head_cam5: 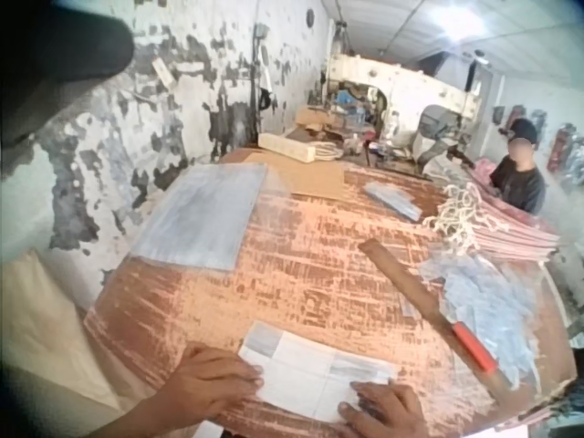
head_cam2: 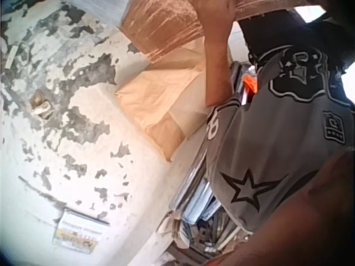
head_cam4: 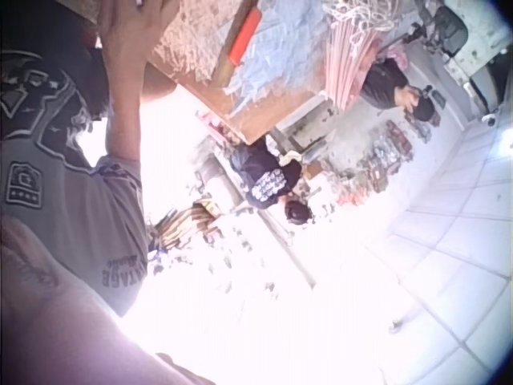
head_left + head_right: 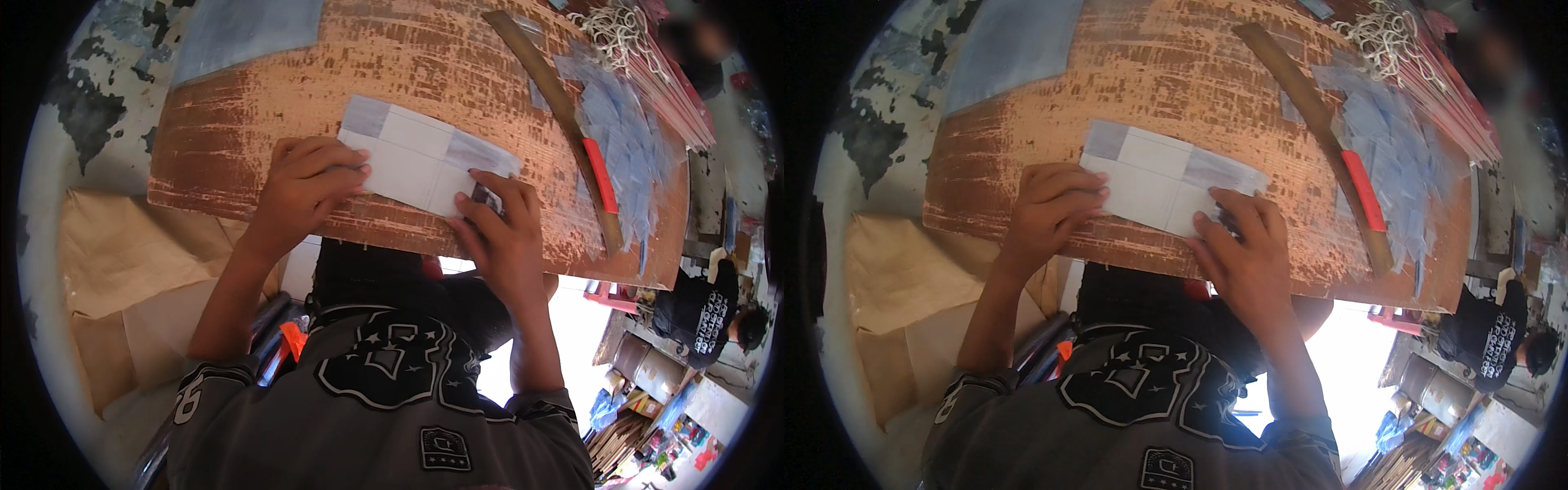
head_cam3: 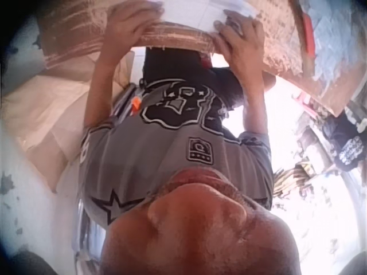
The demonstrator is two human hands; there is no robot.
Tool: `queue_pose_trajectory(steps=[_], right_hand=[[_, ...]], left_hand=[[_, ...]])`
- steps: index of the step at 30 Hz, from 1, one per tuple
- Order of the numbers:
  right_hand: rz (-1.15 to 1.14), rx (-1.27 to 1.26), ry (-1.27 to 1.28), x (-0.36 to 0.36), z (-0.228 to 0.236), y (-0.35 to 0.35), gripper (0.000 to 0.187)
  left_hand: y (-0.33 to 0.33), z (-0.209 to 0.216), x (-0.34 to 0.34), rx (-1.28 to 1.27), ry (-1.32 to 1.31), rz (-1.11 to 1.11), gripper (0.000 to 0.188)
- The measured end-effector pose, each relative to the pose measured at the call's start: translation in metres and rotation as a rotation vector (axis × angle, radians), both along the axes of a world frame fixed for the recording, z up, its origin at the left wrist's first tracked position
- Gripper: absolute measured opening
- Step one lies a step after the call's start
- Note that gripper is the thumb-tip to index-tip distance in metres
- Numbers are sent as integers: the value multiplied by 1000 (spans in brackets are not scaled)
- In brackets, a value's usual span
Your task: The person sits on the floor and uses a red utility knife to cut small rectangular pieces of white paper on a low wooden table. They use a wooden ruler to guide the cuts and occasionally fold the paper to align edges before cutting.
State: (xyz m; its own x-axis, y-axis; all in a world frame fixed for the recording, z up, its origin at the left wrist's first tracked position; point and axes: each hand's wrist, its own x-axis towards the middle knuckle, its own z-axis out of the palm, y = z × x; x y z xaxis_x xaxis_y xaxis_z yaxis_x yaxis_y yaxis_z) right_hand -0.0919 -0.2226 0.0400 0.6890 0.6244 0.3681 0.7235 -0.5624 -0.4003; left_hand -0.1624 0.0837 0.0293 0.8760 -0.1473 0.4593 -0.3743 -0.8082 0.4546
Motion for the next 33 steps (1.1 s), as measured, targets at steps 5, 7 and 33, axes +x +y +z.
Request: queue_pose_trajectory(steps=[5,7,33], right_hand=[[7,-6,-13,0,-3,-2,32],[10,-21,-22,1,-4,-2,32],[4,17,46,3,-4,-3,30]], left_hand=[[3,0,-2,33,29,-13,17],[1,2,-3,81,8,0,15],[-64,20,23,4,-3,-29,27]])
